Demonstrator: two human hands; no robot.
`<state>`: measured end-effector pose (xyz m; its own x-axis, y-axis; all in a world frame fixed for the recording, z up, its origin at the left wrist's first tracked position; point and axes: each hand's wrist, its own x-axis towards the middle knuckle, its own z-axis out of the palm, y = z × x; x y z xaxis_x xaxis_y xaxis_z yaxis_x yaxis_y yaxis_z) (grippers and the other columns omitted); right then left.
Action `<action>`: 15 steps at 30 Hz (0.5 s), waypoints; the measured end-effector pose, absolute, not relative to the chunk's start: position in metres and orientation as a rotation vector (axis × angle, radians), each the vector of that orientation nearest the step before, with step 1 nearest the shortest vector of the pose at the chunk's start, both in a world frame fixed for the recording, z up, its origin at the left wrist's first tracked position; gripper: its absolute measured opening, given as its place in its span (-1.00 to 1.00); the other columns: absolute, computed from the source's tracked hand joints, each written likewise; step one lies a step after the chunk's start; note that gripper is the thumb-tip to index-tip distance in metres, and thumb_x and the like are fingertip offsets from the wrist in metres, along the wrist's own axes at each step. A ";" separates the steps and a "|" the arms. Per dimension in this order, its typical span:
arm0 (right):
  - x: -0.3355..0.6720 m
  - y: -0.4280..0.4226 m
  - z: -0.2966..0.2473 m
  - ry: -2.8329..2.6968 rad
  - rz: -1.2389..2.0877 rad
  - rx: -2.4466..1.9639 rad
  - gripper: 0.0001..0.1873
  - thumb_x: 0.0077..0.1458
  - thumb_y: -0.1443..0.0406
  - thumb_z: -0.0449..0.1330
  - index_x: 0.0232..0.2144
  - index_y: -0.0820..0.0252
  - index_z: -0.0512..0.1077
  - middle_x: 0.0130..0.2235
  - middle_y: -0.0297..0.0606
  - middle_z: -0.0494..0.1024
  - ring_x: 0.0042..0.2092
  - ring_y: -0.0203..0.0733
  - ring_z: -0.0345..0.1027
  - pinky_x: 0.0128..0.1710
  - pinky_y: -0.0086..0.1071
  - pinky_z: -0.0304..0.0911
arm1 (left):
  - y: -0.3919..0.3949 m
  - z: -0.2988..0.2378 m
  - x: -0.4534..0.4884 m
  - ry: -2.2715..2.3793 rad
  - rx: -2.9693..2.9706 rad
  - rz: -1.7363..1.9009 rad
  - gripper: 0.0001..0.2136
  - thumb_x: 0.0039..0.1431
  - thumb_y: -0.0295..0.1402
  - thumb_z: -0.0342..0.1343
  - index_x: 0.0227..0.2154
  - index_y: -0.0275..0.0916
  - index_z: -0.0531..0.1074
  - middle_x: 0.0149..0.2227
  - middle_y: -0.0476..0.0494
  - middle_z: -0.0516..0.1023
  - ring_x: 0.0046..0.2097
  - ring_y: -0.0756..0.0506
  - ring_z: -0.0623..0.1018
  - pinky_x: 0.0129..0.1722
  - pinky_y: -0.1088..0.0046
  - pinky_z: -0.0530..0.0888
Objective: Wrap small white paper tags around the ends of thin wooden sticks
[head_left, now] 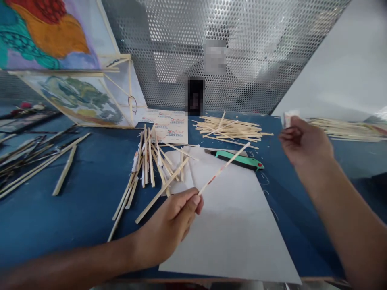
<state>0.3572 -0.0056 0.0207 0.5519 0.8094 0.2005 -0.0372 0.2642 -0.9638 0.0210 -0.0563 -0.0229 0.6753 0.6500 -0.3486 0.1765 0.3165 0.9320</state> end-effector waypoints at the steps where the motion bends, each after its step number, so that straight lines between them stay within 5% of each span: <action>1: 0.369 -0.004 0.023 -0.800 0.653 -1.187 -0.48 -0.11 0.11 0.48 -0.68 0.07 0.18 -0.70 -0.54 0.04 -0.65 -0.45 -0.11 -0.62 -0.36 -0.03 | -0.057 -0.022 0.021 0.800 1.246 0.370 -0.62 0.42 -0.01 -0.13 -0.38 -0.18 0.26 -0.64 0.20 0.00 -0.62 0.08 0.00 -0.63 0.53 -0.02; 6: 0.328 -0.013 0.003 -1.052 0.748 -1.329 -0.77 -0.08 0.15 0.45 -0.45 0.10 0.53 -0.50 -0.35 0.48 -0.54 -0.32 0.22 -0.55 -0.36 0.12 | -0.052 -0.008 0.019 0.711 1.217 0.479 -0.68 0.42 -0.07 -0.10 -0.32 -0.19 0.33 -0.63 0.22 -0.01 -0.62 0.08 -0.06 -0.65 0.58 0.02; 8: 0.296 -0.022 -0.006 -1.348 0.609 -1.469 -0.73 0.00 0.17 0.40 -0.24 0.13 0.58 -0.31 -0.24 0.61 -0.40 -0.19 0.40 -0.41 -0.30 0.25 | -0.048 0.000 0.016 0.734 1.324 0.501 -0.67 0.43 -0.08 -0.11 -0.29 -0.20 0.37 -0.64 0.20 0.01 -0.62 0.08 -0.02 -0.63 0.57 0.04; 10: 0.275 -0.035 -0.010 -1.542 0.204 -1.493 -0.69 0.10 0.25 0.30 -0.06 0.10 0.53 -0.13 -0.16 0.62 -0.20 -0.06 0.48 -0.21 -0.20 0.32 | -0.043 0.008 0.011 0.828 1.550 0.489 -0.64 0.44 -0.09 -0.13 -0.27 -0.21 0.43 -0.64 0.18 0.04 -0.61 0.06 0.05 -0.60 0.54 0.06; 13: 0.269 -0.059 -0.007 -1.568 -0.444 -1.169 -0.62 0.09 0.32 0.27 0.00 0.02 0.48 -0.14 -0.15 0.56 -0.09 0.03 0.43 -0.06 -0.10 0.29 | -0.038 0.019 0.006 0.924 2.018 0.471 -0.66 0.46 -0.18 -0.13 -0.25 -0.22 0.49 -0.62 0.12 0.17 -0.58 0.04 0.21 -0.53 0.51 0.13; 15: 0.275 -0.074 -0.002 -1.585 -0.497 -1.110 -0.47 0.07 0.22 0.30 0.11 -0.07 0.39 -0.11 -0.12 0.48 -0.06 0.12 0.38 -0.08 -0.01 0.27 | -0.035 0.022 0.002 0.878 2.266 0.525 -0.70 0.46 -0.26 -0.14 -0.21 -0.23 0.49 -0.55 0.06 0.36 -0.51 0.02 0.36 -0.47 0.50 0.21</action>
